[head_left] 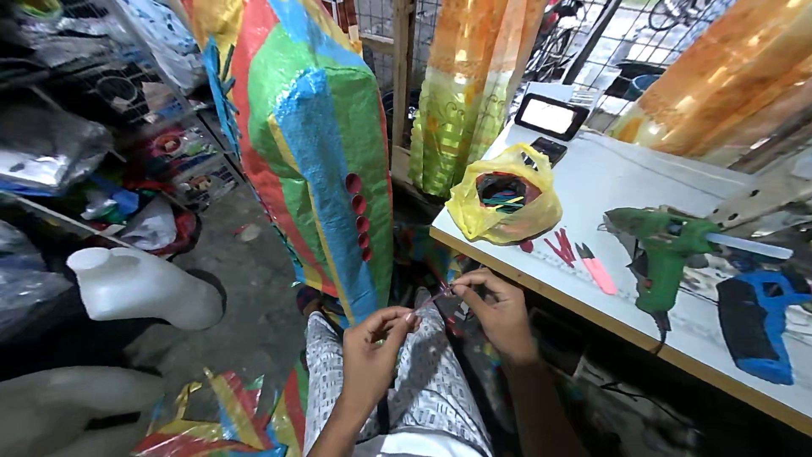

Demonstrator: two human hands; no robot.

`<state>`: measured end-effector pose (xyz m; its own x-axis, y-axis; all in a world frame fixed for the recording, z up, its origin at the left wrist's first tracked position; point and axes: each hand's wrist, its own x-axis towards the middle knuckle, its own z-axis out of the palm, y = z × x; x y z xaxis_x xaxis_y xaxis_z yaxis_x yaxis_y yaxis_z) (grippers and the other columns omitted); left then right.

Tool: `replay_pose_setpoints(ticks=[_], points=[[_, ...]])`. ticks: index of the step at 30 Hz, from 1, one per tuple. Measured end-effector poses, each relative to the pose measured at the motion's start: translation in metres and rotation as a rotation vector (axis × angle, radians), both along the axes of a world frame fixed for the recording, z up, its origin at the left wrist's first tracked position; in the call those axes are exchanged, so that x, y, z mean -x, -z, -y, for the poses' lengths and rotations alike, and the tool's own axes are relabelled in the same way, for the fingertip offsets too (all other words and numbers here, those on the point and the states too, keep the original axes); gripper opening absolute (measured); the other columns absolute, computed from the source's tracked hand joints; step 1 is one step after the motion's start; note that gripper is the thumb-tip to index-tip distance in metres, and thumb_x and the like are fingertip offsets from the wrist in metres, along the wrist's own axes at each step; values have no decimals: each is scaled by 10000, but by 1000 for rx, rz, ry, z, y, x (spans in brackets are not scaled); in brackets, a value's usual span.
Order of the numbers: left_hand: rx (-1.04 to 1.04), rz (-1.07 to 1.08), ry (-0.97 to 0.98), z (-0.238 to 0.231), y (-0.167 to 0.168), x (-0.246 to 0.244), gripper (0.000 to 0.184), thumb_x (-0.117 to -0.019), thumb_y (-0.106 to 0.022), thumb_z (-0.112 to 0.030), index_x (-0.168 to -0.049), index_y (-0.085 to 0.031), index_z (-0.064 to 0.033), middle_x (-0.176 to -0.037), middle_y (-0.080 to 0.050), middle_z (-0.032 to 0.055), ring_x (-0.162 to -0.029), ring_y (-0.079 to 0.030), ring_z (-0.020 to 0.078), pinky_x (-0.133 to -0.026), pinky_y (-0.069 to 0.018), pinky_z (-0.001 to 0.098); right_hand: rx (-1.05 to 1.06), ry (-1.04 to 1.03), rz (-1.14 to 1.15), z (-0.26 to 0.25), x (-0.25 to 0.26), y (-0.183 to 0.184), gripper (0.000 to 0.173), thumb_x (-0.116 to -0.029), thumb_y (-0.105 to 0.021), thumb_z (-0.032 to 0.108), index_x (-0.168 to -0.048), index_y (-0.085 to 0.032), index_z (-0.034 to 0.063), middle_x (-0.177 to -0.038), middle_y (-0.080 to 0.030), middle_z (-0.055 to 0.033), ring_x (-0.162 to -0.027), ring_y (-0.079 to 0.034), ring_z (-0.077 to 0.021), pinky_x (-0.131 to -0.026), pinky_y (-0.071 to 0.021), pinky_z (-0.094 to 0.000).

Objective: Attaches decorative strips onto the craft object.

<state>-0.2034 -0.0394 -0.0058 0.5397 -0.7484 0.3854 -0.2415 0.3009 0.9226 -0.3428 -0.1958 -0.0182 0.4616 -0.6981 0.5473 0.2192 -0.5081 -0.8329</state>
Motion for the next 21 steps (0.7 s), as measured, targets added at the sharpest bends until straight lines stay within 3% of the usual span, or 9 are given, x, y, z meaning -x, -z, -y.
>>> replay_pose_setpoints(ticks=[7, 10, 16, 21], points=[[109, 106, -141, -18, 19, -34, 127, -973, -642, -27, -1063, -729, -5, -957, -779, 0, -859, -748, 84, -807, -631, 256, -135, -52, -62, -22, -53, -1, 113, -937, -682, 119, -977, -748, 36, -944, -723, -3, -872, -648, 9, -777, -531, -155], [103, 138, -232, -22, 19, -50, 126, -957, -646, -7, -1052, -726, 18, -937, -774, -1, -833, -740, 71, -781, -627, 241, -190, -88, -78, -28, -76, -7, 122, -942, -676, 116, -981, -748, 27, -943, -721, -20, -862, -641, 5, -776, -518, -157], [109, 160, -352, -15, -12, -92, 115, -966, -633, -21, -1028, -723, 15, -928, -762, -7, -825, -721, 60, -756, -610, 232, -254, -33, -60, -21, -116, -20, 101, -945, -707, 116, -971, -762, 36, -931, -735, -42, -850, -664, -34, -776, -538, -207], [30, 93, -431, -2, -36, -109, 64, -908, -690, -36, -934, -739, -4, -1087, -642, 30, -905, -639, 32, -774, -560, 165, -355, 100, 40, 11, -124, -14, 78, -907, -757, 100, -940, -727, 36, -862, -706, -25, -774, -650, -62, -725, -550, -246]])
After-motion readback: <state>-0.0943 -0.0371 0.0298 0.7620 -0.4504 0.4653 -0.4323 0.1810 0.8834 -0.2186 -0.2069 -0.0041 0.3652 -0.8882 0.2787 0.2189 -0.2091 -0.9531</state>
